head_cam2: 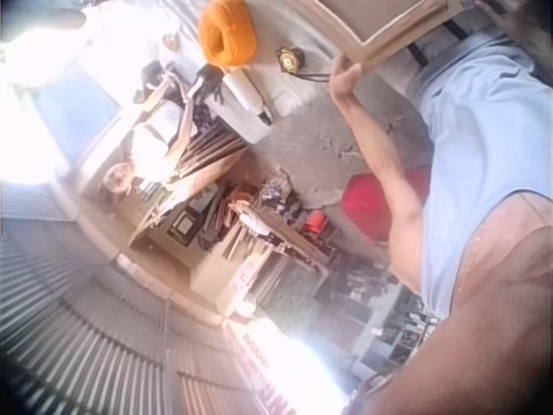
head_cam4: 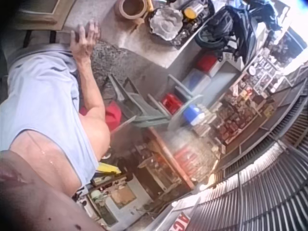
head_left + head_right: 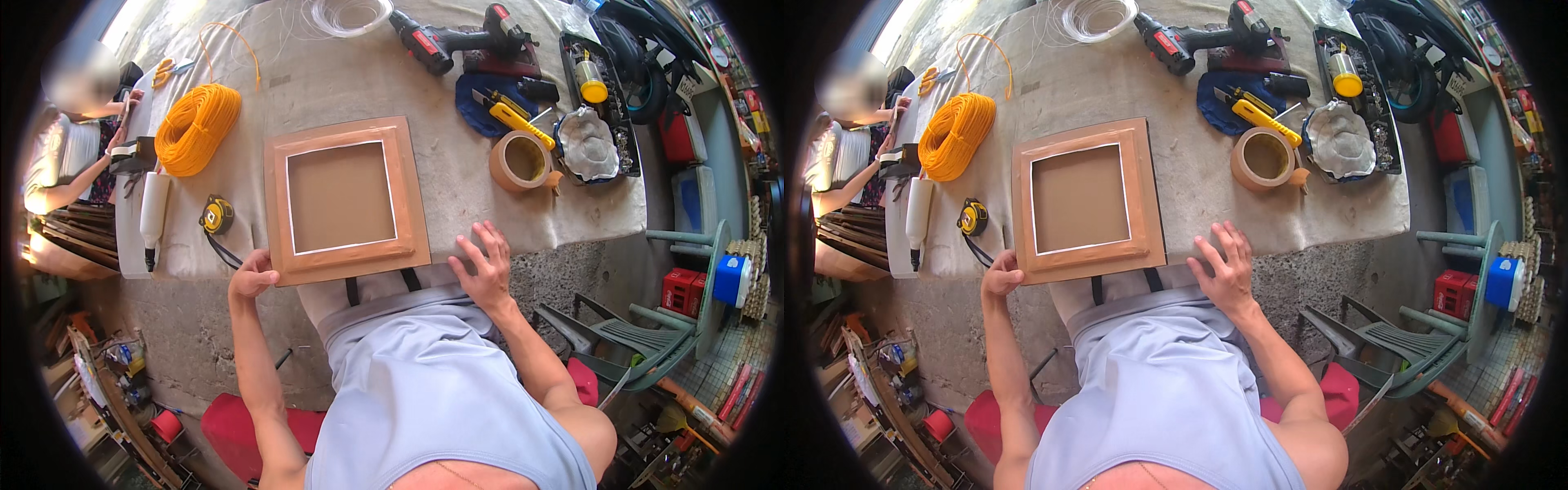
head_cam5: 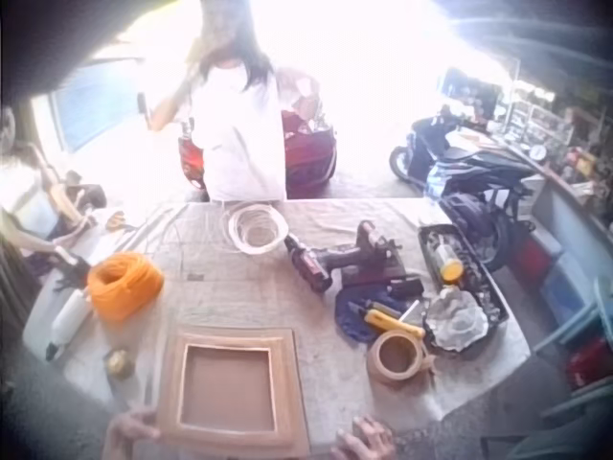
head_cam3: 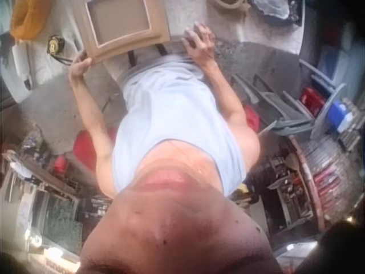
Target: The person attaches a hanging wire to a wooden picture frame, measures and marks the frame, and uses a cordless drill to drive screws into the back. They then thread a white string through the wire and place the frame on a nearby chair.
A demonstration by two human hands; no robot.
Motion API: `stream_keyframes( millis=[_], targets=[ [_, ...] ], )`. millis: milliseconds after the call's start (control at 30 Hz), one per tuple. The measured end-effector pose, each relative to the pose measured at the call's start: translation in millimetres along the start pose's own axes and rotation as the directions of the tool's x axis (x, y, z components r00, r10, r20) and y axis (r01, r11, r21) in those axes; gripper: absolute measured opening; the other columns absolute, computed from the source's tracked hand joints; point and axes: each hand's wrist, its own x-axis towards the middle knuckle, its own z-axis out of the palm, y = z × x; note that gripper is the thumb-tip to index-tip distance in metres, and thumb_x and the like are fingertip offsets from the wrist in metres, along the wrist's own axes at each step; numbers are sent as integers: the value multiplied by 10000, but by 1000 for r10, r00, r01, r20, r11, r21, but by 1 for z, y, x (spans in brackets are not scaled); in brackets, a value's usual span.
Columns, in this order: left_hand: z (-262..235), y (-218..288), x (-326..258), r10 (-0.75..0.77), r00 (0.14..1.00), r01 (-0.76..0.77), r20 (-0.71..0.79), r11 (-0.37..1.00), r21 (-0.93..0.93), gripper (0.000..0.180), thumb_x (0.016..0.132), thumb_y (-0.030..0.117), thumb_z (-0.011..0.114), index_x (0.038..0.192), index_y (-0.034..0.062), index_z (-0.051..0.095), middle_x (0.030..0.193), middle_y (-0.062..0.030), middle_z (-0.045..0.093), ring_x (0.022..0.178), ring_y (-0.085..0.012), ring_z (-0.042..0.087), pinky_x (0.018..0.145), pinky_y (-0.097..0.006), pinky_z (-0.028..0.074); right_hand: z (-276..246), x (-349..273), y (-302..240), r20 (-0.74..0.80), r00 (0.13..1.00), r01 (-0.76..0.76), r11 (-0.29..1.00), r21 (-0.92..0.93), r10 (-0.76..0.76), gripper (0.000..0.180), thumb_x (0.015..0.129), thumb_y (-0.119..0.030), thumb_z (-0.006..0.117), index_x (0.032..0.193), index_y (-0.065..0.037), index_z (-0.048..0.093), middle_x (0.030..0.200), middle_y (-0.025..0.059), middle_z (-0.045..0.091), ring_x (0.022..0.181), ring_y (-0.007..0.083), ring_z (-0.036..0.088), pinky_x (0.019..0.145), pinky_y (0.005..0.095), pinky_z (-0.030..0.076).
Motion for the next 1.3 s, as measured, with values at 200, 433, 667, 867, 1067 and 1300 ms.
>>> stream_keyframes(
  millis=[200,433,667,867,1067,1300],
  targets=[
    [8,17,14,-10,998,7,63,999,46,635,740,248,795,1216,-94,550,1154,-136,645,1079,-214,604,939,-323,451,-1,48,-5,5,985,-163,933,322,170,251,818,-187,716,1025,-50,676,918,91,669,935,259,632,863,376,464],
    [30,31,52,-1,997,2,73,1000,-7,575,814,172,720,1275,-91,498,1173,-150,621,1045,-229,620,842,-367,543,24,96,-4,465,807,-570,275,774,364,540,888,-180,678,1336,50,482,1075,150,675,887,140,640,765,255,505],
    [90,70,17,8,667,511,-745,722,465,614,783,201,776,1285,-41,518,1045,-152,656,929,-170,640,613,-280,564,1,98,-17,482,831,-533,646,547,278,566,862,-185,687,1331,53,476,1081,170,661,920,193,640,796,292,513],
    [163,39,42,674,715,245,-187,9,969,815,639,202,836,1362,67,487,1285,-134,538,1197,-277,505,977,-424,451,-18,83,-32,351,872,-458,823,336,342,476,829,-233,707,1203,33,581,1036,176,647,852,243,620,764,349,506],
    [205,14,124,474,873,-54,113,-137,989,836,640,287,809,1351,31,453,1235,-112,511,1181,-287,454,1011,-412,350,-15,75,-19,184,915,-403,830,386,359,363,837,-211,709,1107,23,641,963,138,666,805,203,619,709,327,493],
    [189,5,136,610,737,-255,292,-149,955,729,667,258,803,1284,-9,523,1130,-123,539,1016,-290,540,891,-400,433,-22,92,-5,56,945,-315,857,408,321,298,833,-170,707,1066,9,655,952,137,670,787,195,631,686,315,489]
  ],
)
